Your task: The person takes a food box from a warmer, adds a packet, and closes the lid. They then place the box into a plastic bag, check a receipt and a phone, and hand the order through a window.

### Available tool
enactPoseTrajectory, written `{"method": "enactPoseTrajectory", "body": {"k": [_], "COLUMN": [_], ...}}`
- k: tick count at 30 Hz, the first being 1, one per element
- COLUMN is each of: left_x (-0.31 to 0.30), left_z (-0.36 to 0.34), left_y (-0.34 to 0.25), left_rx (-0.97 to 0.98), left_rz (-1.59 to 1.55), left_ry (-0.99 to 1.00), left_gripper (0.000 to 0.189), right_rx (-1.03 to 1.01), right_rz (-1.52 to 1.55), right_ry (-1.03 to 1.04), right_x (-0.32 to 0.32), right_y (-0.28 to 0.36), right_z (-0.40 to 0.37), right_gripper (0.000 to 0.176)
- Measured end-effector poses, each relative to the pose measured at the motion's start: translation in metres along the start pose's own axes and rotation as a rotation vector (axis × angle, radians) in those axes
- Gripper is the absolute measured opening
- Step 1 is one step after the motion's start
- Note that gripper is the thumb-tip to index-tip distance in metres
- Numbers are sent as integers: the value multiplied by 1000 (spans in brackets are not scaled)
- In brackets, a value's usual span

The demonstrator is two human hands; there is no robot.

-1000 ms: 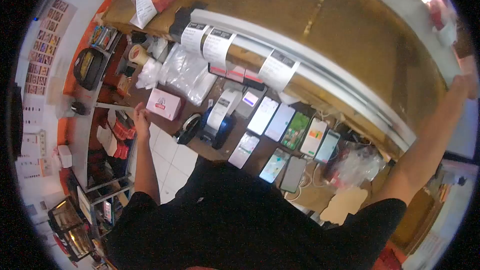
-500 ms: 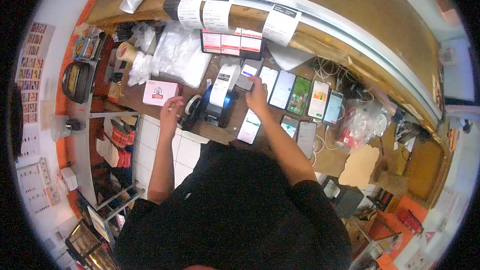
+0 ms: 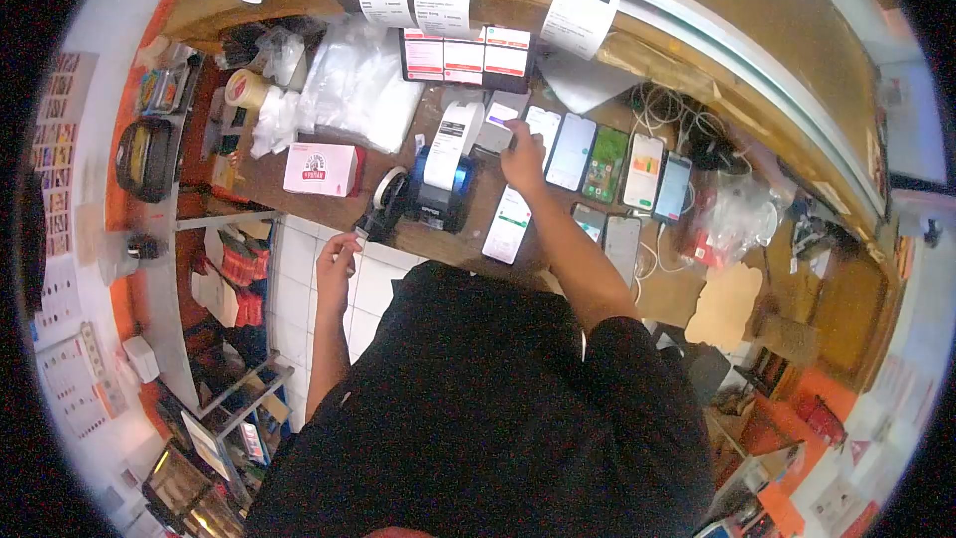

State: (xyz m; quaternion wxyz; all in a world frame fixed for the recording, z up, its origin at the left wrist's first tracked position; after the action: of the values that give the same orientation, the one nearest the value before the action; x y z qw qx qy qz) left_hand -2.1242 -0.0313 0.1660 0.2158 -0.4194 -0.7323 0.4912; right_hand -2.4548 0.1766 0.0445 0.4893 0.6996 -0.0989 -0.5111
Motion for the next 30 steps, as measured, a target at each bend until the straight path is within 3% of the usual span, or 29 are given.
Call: {"method": "enactPoseTrajectory", "body": {"k": [2,5,8,12,16,19,20,22,23,25,30], "left_x": [1,8,24,45,67,86,93,105,111,122,125], "left_z": [7,20,35,56,82,121,139,168,169,164,170], "left_y": [-2,-6,-16,-31,-39,-33,-23,-7,-17,-48,-50], "left_rx": [-1,14,31,103,168,509,469,389,299,117,111], "left_rz": [6,8,70,168,284,510,541,603,531,385,361], "left_ry": [22,67,146,261,290,133,144,165,224,340,347], "left_gripper": [22,22,21,22,26,40,46,58,60,64,66], "right_rx": [-4,180,77,208,109,187,275,285,288,280,237], "right_rz": [45,278,-118,-191,-51,47,118,-130,-254,-204,-202], "right_ry": [-47,-15,-8,119,31,-63,-69,-109,-128,-70,40], "right_x": [-14,-23,-13,-1,-6,-13,-12,-8,-7,-3,-3], "right_y": [-1,11,19,21,23,10,3,-4,-6,-4,14], "right_z": [-16,-68,-97,-128,-149,-152,-155,-162,-164,-169,-177], "right_gripper": [48,49,54,64,62,58,56,55,55,57,66]}}
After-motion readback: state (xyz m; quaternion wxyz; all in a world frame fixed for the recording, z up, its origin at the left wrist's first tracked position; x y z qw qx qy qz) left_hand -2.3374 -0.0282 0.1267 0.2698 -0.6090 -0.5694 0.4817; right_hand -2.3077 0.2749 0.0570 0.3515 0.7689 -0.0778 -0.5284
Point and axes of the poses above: each hand's wrist, its own z-axis towards the middle knuckle, its own x-axis out of the palm, y = z × x, the point moved 4 cm from there along z, towards the middle knuckle, and after that the axes turned 10 degrees about y, right-handed, at the moved point
